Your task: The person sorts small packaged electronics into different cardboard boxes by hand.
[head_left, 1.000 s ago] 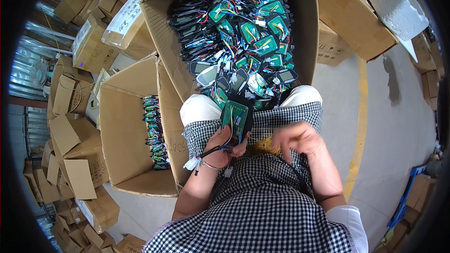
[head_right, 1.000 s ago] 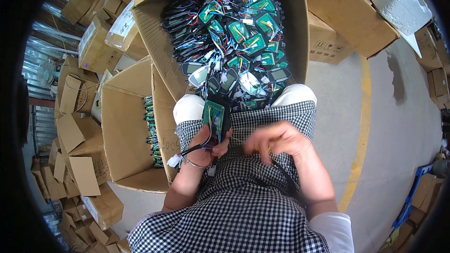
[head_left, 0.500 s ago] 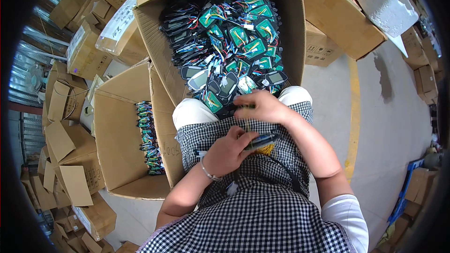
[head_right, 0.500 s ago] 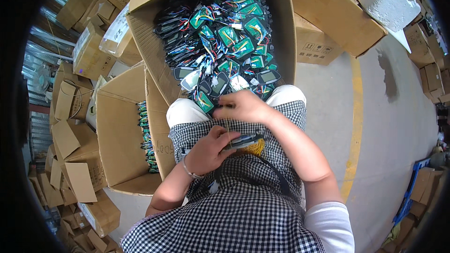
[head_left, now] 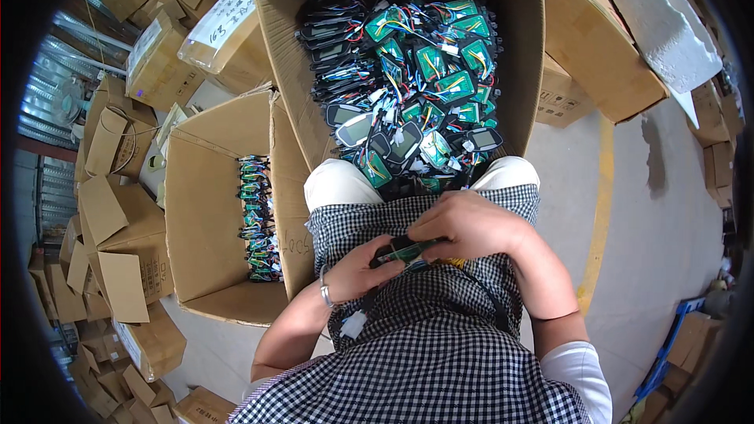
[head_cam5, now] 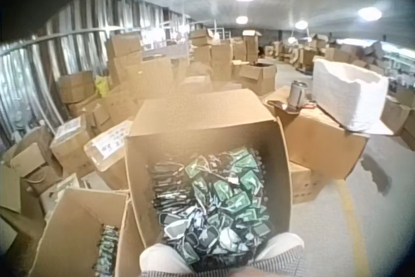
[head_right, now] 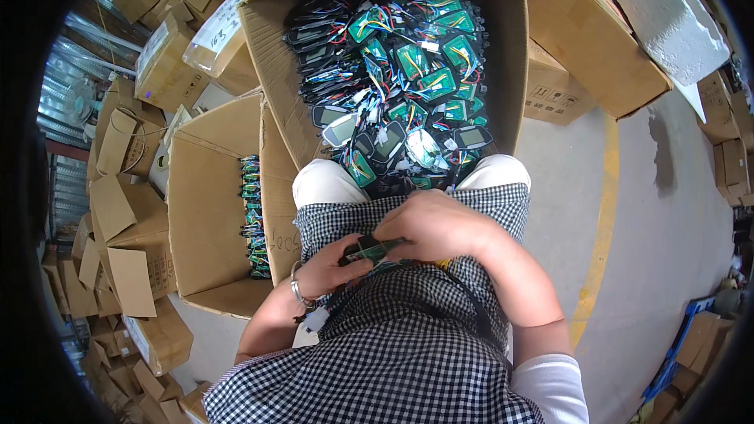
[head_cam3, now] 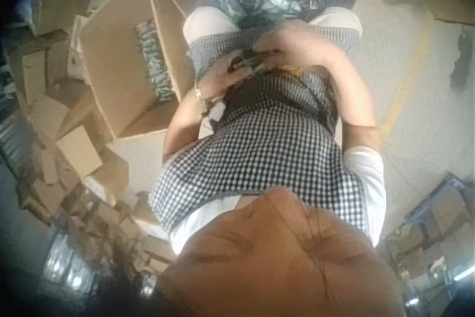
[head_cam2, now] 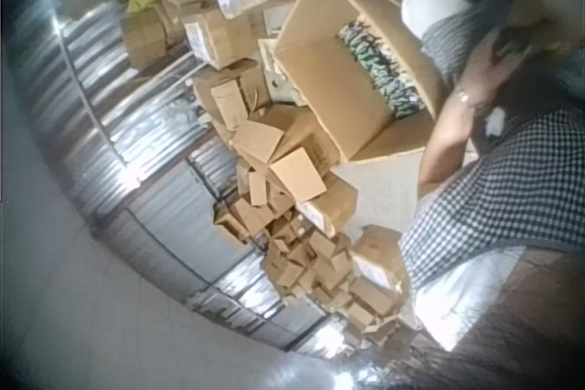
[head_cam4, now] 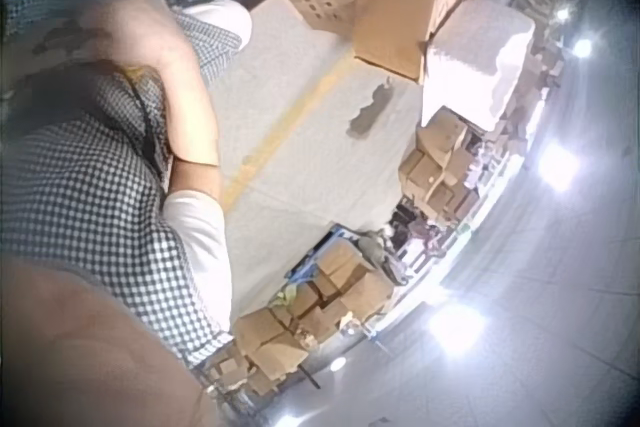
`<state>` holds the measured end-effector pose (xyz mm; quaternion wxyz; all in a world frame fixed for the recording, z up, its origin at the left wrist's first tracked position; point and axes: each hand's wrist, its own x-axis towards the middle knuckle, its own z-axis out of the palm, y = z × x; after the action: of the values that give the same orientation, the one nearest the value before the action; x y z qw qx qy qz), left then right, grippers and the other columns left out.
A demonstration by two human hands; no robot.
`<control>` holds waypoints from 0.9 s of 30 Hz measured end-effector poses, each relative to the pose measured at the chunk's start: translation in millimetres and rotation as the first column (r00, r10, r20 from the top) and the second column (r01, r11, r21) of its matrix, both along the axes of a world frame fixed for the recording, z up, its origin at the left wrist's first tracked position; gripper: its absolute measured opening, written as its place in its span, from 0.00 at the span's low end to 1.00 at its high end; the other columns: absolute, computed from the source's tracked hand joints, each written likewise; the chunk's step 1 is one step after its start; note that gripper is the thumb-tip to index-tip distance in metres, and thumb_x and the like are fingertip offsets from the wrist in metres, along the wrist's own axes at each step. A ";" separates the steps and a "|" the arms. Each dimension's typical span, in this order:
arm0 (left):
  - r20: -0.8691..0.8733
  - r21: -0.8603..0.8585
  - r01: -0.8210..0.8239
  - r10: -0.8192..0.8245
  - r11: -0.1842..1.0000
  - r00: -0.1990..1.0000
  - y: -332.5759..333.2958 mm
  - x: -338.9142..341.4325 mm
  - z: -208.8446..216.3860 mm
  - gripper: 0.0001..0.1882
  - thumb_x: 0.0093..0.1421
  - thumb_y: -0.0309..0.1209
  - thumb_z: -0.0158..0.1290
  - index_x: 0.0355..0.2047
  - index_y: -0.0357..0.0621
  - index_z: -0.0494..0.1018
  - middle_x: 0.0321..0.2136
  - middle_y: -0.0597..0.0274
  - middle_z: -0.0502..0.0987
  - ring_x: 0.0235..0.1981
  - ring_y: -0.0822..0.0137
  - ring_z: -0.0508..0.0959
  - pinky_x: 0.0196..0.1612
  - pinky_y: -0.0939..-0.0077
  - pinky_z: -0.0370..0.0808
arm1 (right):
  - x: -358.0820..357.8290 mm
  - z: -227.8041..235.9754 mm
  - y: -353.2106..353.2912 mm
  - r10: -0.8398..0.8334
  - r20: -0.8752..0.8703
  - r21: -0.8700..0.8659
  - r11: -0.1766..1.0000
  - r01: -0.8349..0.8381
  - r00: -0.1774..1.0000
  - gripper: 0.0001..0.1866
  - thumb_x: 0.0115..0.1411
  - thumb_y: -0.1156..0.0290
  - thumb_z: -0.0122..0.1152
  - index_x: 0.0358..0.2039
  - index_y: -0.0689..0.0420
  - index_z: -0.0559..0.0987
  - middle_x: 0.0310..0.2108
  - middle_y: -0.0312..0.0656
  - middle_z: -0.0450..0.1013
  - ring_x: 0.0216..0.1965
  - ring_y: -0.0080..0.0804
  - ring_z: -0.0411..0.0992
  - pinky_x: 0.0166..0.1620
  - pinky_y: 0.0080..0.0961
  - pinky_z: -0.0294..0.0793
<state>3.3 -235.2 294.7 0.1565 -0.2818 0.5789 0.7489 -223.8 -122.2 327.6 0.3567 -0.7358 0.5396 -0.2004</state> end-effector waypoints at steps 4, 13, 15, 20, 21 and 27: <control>0.004 -0.296 0.005 -0.004 0.955 1.000 -20.0 38.9 -13.2 0.21 0.58 0.33 0.56 0.48 0.38 0.64 0.28 0.63 0.71 0.27 0.74 0.72 0.30 0.80 0.68 | -21.5 -60.8 10.5 -0.667 0.708 0.343 0.612 0.712 0.232 0.13 0.58 0.73 0.56 0.43 0.63 0.75 0.32 0.41 0.78 0.26 0.23 0.74 0.29 0.19 0.71; 0.171 -0.842 0.187 -0.079 0.506 0.982 -79.3 64.3 -28.1 0.35 0.43 0.42 0.66 0.51 0.45 0.69 0.34 0.53 0.73 0.35 0.57 0.76 0.39 0.67 0.73 | -29.9 -169.6 -32.1 -0.874 0.468 0.531 0.398 0.748 0.132 0.13 0.62 0.75 0.52 0.46 0.65 0.71 0.34 0.39 0.77 0.27 0.18 0.72 0.32 0.14 0.71; 0.196 -0.795 0.290 -0.226 0.532 0.954 -108.5 52.2 -8.9 0.34 0.44 0.39 0.67 0.51 0.45 0.69 0.35 0.55 0.73 0.33 0.63 0.77 0.38 0.72 0.76 | -29.3 -172.0 -41.2 -0.911 0.325 0.358 0.366 0.859 0.253 0.19 0.59 0.74 0.55 0.50 0.68 0.69 0.35 0.41 0.77 0.31 0.21 0.73 0.38 0.18 0.73; 0.148 -0.986 0.166 -0.409 0.008 0.901 -144.1 -30.3 19.0 0.20 0.46 0.33 0.60 0.42 0.49 0.74 0.34 0.63 0.73 0.37 0.58 0.75 0.41 0.64 0.71 | -17.7 -170.4 -77.4 -0.945 0.061 0.117 0.327 0.938 0.322 0.35 0.50 0.68 0.63 0.56 0.70 0.63 0.52 0.61 0.66 0.53 0.51 0.66 0.56 0.34 0.64; 0.108 -0.993 0.075 -0.498 -0.086 0.860 -142.3 -50.0 2.0 0.17 0.46 0.33 0.58 0.40 0.50 0.74 0.34 0.65 0.73 0.39 0.58 0.74 0.43 0.64 0.69 | -16.9 -176.6 -83.4 -0.948 0.053 0.109 0.318 0.942 0.314 0.37 0.49 0.68 0.64 0.57 0.71 0.61 0.53 0.62 0.64 0.55 0.53 0.64 0.58 0.34 0.62; 0.163 -0.947 -0.148 -0.825 -0.284 0.541 -123.7 -96.3 -123.2 0.07 0.48 0.33 0.49 0.29 0.53 0.74 0.30 0.69 0.71 0.38 0.67 0.71 0.47 0.70 0.64 | -2.8 -198.6 -105.9 -0.978 0.098 0.156 0.197 0.968 0.184 0.46 0.41 0.70 0.71 0.59 0.68 0.59 0.49 0.61 0.66 0.52 0.52 0.66 0.55 0.35 0.65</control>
<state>-93.0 -358.9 171.5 -0.0654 0.1961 0.9784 -0.0076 -226.6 -228.1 129.0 0.2161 -0.1962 0.8550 -0.4287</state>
